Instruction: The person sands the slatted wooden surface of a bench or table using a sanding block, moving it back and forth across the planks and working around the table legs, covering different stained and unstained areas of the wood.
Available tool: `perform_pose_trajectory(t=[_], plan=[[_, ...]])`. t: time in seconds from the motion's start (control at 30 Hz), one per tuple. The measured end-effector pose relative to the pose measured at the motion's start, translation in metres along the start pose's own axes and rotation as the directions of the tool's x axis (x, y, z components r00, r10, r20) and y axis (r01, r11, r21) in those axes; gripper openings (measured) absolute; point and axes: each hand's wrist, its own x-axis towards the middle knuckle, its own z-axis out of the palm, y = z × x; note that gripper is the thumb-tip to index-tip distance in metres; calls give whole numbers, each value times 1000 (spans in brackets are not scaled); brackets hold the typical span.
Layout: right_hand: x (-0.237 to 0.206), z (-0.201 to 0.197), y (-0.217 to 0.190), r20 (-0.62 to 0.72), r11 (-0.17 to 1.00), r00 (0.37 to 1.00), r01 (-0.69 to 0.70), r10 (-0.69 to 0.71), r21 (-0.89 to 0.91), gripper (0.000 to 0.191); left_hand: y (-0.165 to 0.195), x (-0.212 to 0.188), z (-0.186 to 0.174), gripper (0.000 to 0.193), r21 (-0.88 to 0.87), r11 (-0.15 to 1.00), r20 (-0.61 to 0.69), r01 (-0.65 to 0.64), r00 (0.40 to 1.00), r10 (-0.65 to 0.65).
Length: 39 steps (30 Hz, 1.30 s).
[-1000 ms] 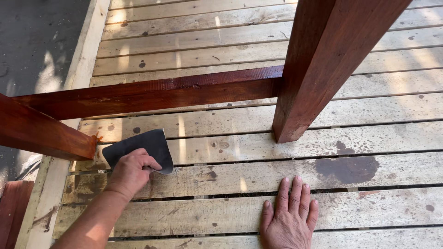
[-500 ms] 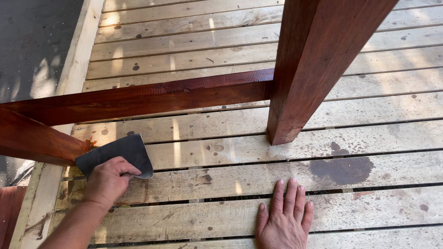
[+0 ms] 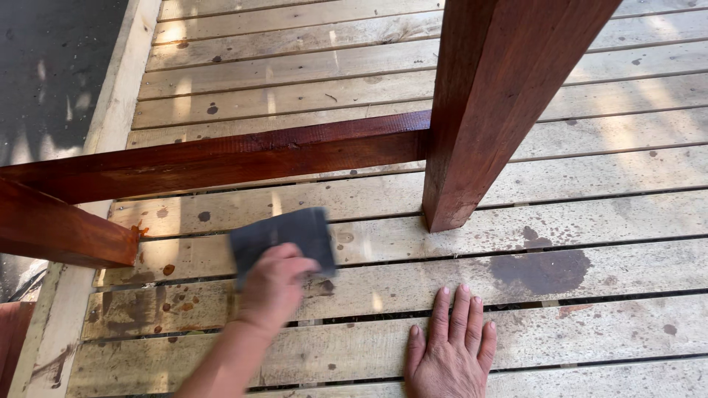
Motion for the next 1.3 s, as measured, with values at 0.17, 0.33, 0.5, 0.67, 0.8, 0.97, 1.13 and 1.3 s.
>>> perform_pose_trajectory(t=[0.17,0.33,0.5,0.67,0.8,0.97,1.13,1.3], plan=[[0,2,-1,2,1000,1000,-1,1,0,74,3,-1,13,25,14,998,-89,62,994,-60],[0,0,2,-9,1000,1000,-4,4,4,74,96,23,75,24,-6,991,-170,-131,977,128],[2,1,5,-13,1000,1000,11,-11,-9,73,5,-8,6,27,86,995,-110,43,993,-34],[1,2,5,-15,1000,1000,0,-1,-21,73,-133,-44,-88,16,233,839,19,491,861,-509],[1,1,5,-7,1000,1000,1,-2,-28,72,-105,-34,-56,24,251,899,-65,360,933,-355],[3,0,5,-21,1000,1000,10,-11,-16,72,44,-1,48,28,19,1000,-169,-17,985,20],[3,-2,5,-19,1000,1000,-5,4,-25,72,106,18,92,20,3,985,-129,-170,977,169],[3,-3,3,-9,1000,1000,6,-6,-23,72,10,-14,0,32,71,995,-171,63,984,-50]])
